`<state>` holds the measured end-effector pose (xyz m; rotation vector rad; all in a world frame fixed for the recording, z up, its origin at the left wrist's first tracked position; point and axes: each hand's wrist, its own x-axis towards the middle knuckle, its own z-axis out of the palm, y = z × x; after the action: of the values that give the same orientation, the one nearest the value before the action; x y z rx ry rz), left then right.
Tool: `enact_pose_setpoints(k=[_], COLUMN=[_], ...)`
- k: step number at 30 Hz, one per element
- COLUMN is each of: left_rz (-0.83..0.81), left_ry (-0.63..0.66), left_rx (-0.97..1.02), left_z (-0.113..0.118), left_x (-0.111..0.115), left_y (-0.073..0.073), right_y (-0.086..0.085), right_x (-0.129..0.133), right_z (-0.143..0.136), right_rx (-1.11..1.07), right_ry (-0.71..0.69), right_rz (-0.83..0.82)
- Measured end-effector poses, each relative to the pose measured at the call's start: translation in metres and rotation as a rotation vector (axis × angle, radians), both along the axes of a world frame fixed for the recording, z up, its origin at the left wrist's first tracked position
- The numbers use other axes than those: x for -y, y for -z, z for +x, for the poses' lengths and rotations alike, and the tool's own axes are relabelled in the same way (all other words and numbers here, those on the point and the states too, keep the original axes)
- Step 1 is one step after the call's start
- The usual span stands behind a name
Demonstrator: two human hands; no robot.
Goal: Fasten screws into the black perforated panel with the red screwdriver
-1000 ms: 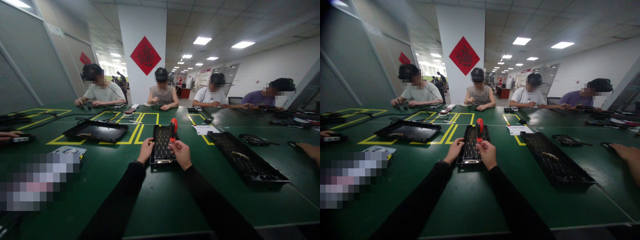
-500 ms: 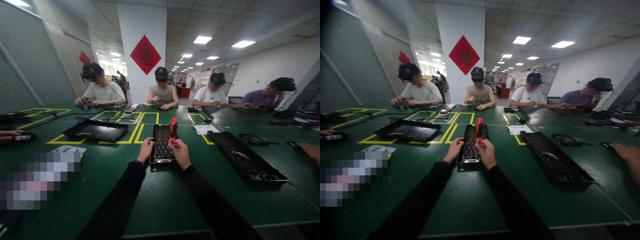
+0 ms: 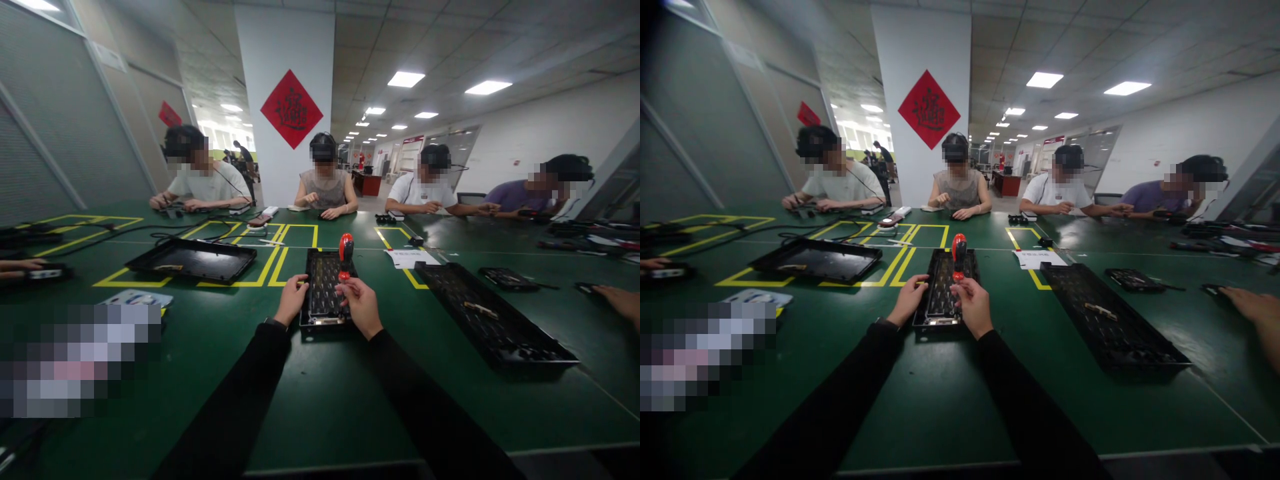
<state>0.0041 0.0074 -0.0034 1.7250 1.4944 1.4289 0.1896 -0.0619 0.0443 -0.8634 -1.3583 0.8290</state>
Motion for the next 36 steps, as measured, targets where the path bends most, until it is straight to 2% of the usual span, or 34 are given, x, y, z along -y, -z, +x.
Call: enact_pose_setpoints(k=[8, 17, 30, 36], left_rz=[0.001, 0.019, 0.011, 0.007], left_ry=[0.013, 0.007, 0.004, 0.011], left_rx=[0.003, -0.014, -0.028, 0.015], left_z=[-0.0014, -0.0018, -0.001, -0.0008], left_x=[-0.0035, -0.0042, -0.0034, -0.0029], left_y=[0.0032, 0.0046, 0.0026, 0.0018], right_y=[-0.0015, -0.0005, -0.0022, -0.0039], right_x=[0.0021, 0.0024, 0.006, 0.008], right_z=[0.0, 0.0004, -0.0008, -0.0019], right_rx=[-0.008, 0.081, 0.165, 0.147], right_ry=[-0.02, 0.108, -0.017, 0.021], right_rz=[-0.011, 0.016, 0.053, 0.065])
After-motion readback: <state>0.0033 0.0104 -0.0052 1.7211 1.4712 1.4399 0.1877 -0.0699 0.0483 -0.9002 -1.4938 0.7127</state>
